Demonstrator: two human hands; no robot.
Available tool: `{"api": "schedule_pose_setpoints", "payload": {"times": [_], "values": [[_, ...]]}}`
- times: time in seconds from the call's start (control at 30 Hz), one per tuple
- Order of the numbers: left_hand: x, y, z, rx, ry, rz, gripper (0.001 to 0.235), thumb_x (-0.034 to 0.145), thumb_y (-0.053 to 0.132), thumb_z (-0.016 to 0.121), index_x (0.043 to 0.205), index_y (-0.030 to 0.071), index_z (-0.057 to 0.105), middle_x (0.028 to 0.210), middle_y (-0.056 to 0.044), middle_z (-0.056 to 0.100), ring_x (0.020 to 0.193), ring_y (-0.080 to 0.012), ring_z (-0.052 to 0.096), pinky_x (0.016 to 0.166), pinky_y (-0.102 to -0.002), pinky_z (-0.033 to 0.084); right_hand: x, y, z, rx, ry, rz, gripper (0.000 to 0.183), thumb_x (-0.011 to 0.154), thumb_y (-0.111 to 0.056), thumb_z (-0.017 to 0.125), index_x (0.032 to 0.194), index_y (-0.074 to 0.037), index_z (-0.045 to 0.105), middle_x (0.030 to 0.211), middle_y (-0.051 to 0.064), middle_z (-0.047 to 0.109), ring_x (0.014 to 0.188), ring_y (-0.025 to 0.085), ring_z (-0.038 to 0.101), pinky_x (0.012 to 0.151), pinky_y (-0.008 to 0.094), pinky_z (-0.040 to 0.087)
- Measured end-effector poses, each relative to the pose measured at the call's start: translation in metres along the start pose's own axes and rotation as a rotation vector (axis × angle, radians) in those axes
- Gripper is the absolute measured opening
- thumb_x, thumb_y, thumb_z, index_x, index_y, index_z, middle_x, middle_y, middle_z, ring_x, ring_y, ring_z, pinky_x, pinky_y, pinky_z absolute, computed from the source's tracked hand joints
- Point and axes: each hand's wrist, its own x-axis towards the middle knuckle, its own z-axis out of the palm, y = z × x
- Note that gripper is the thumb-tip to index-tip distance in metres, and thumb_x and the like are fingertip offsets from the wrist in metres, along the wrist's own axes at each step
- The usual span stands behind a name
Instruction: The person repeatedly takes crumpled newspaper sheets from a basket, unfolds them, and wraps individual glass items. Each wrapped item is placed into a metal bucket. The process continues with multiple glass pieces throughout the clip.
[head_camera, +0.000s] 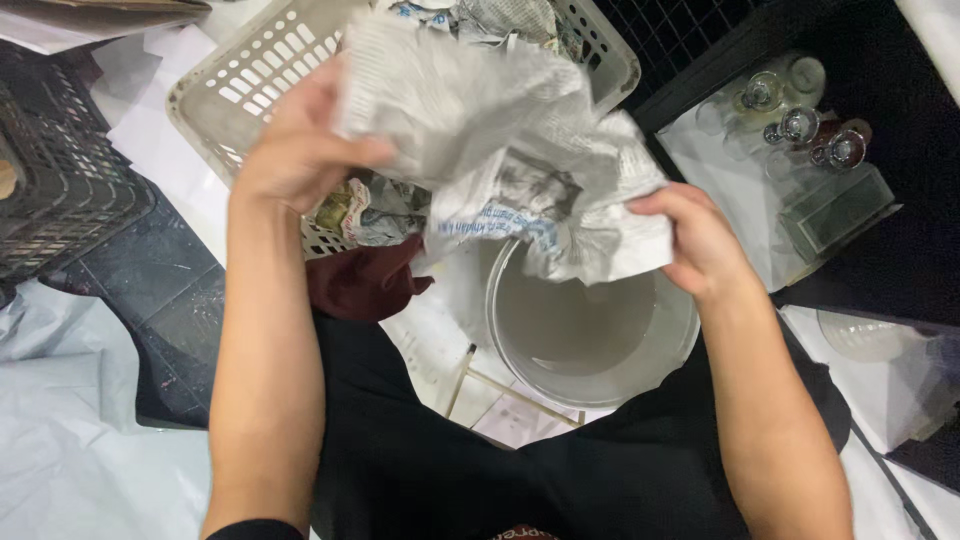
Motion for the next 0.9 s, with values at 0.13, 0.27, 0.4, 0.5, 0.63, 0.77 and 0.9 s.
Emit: {"api": "schedule_pose_setpoints", "payload": {"times": [0.13, 0.27, 0.4, 0.5, 0.63, 0.77, 0.9], "values": [[0.007, -0.016, 0.000, 0.449, 0.078, -0.049, 0.029, 0.095, 0.014, 0.078, 0.118, -0.004, 0.072, 0.110, -0.007, 0.075, 0.096, -0.0132, 0.068, 0.086, -0.030, 0.057, -0.002, -0.007, -0.001, 0.185, -0.044, 0.083, 0.042, 0.080, -0.007, 0.062, 0.118, 0.009, 0.066, 0.111, 0.018, 0.074, 0.097, 0.028, 0.075, 0.091, 0.039, 0.060], [0.010, -0.022, -0.001, 0.446, 0.321, 0.150, 0.022, 0.106, 0.017, 0.066, 0.119, 0.000, 0.072, 0.106, -0.001, 0.076, 0.091, -0.0059, 0.067, 0.082, -0.024, 0.056, -0.001, -0.010, 0.003, -0.168, 0.133, -0.060, 0.044, 0.086, 0.002, 0.063, 0.130, 0.002, 0.056, 0.114, 0.016, 0.072, 0.101, 0.026, 0.073, 0.090, 0.038, 0.060], [0.013, -0.018, 0.006, 0.541, 0.449, 0.178, 0.021, 0.108, 0.015, 0.069, 0.121, 0.000, 0.073, 0.109, -0.005, 0.077, 0.093, -0.0080, 0.068, 0.084, -0.026, 0.056, 0.009, 0.001, 0.005, -0.178, 0.170, -0.271, 0.061, 0.085, 0.016, 0.064, 0.140, -0.003, 0.046, 0.120, 0.017, 0.067, 0.107, 0.026, 0.070, 0.091, 0.038, 0.060], [0.015, -0.010, 0.011, 0.302, 0.420, 0.100, 0.030, 0.104, 0.011, 0.073, 0.131, 0.000, 0.065, 0.116, -0.006, 0.075, 0.100, -0.0108, 0.071, 0.090, -0.027, 0.059, 0.017, 0.005, -0.005, 0.039, 0.293, -0.464, 0.064, 0.087, 0.015, 0.062, 0.143, -0.006, 0.040, 0.127, 0.018, 0.066, 0.111, 0.027, 0.073, 0.093, 0.039, 0.064], [0.013, -0.003, 0.014, 0.006, 0.349, -0.174, 0.070, 0.076, -0.003, 0.075, 0.139, 0.013, 0.051, 0.110, -0.005, 0.073, 0.099, -0.0132, 0.071, 0.090, -0.028, 0.060, 0.024, 0.009, -0.015, -0.018, 0.425, -0.726, 0.067, 0.089, 0.016, 0.061, 0.147, -0.005, 0.036, 0.134, 0.020, 0.065, 0.118, 0.027, 0.072, 0.099, 0.036, 0.061], [0.015, -0.019, 0.009, 0.330, 0.248, -0.191, 0.055, 0.083, -0.002, 0.079, 0.135, -0.002, 0.062, 0.114, -0.007, 0.074, 0.102, -0.0156, 0.070, 0.092, -0.030, 0.058, 0.021, 0.025, -0.007, -0.256, 0.354, -0.951, 0.064, 0.100, 0.015, 0.068, 0.152, -0.002, 0.035, 0.144, 0.018, 0.057, 0.137, 0.025, 0.061, 0.119, 0.036, 0.051], [0.022, -0.031, -0.003, 0.385, 0.527, -0.096, 0.033, 0.103, 0.015, 0.070, 0.132, -0.001, 0.064, 0.113, -0.004, 0.075, 0.100, -0.0115, 0.069, 0.091, -0.027, 0.054, 0.011, 0.031, 0.007, -0.345, 0.409, -1.024, 0.070, 0.100, 0.009, 0.074, 0.152, -0.004, 0.030, 0.145, 0.016, 0.056, 0.134, 0.023, 0.060, 0.116, 0.036, 0.050]]}}
